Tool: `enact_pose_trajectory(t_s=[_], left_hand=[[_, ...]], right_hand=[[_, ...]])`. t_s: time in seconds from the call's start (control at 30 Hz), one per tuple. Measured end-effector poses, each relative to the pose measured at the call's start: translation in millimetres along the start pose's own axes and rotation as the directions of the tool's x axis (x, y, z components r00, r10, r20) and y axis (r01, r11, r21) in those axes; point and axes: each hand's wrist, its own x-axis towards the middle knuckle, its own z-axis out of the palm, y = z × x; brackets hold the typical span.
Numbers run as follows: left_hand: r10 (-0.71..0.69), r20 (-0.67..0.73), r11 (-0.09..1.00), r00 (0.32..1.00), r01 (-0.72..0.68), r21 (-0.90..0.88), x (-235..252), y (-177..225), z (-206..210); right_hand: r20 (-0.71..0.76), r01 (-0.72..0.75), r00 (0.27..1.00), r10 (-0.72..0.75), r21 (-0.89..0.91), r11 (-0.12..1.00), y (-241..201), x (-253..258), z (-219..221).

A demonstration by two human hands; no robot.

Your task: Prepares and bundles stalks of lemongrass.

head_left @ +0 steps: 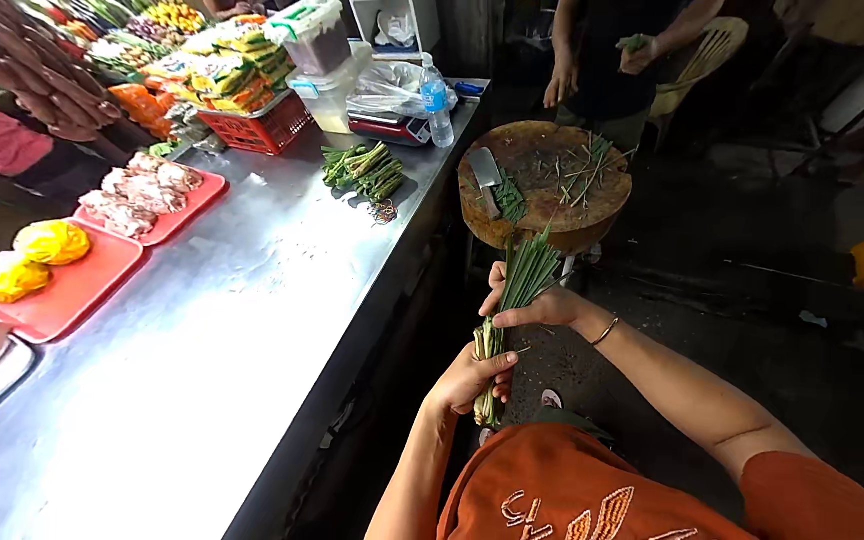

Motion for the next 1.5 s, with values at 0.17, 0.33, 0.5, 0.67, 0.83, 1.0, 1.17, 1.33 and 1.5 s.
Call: enact_pose_trajectory(t_s=[0.17,0.33,0.5,0.67,0.83,1.0,1.17,1.33,1.5], left_hand=[[0.007,-0.032,1.000,0.999,-0.006,0.030,-2,1,-1],[0.083,-0.155,0.995,0.984,-0.091,-0.045,2,-1,5],[0.231,-0.096,0.939,0.968,-0.248,-0.240,3,-5,5],[0.325,-0.029,0.882,0.945,-0.314,-0.353,-3,-1,20],[0.406,-0.234,0.863,0.884,-0.455,-0.222,-3,0,16],[0.413,-0.344,0.849,0.844,-0.493,-0.190,-3,11,11],[0.375,-0.404,0.873,0.834,-0.465,-0.149,-1,19,6],[0.407,-0.494,0.862,0.768,-0.503,-0.071,6,20,-5],[0.471,-0.552,0.838,0.688,-0.545,0.036,15,18,-12]], right_hand=[[0.071,-0.130,0.989,0.130,-0.005,0.992,-31,1,-16],[-0.123,-0.004,0.992,-0.039,-0.330,0.944,-36,-12,-4],[-0.012,0.327,0.870,-0.493,-0.733,0.596,-12,-37,30],[0.163,0.458,0.758,-0.632,-0.823,0.336,7,-46,42],[0.225,0.440,0.808,-0.545,-0.845,0.303,3,-42,44],[0.345,0.501,0.817,-0.462,-0.821,0.275,7,-31,34],[0.387,0.539,0.800,-0.457,-0.799,0.266,16,-23,29],[0.296,0.420,0.878,-0.376,-0.853,0.309,20,-22,36],[-0.016,0.244,0.877,-0.481,-0.847,0.473,38,-20,69]])
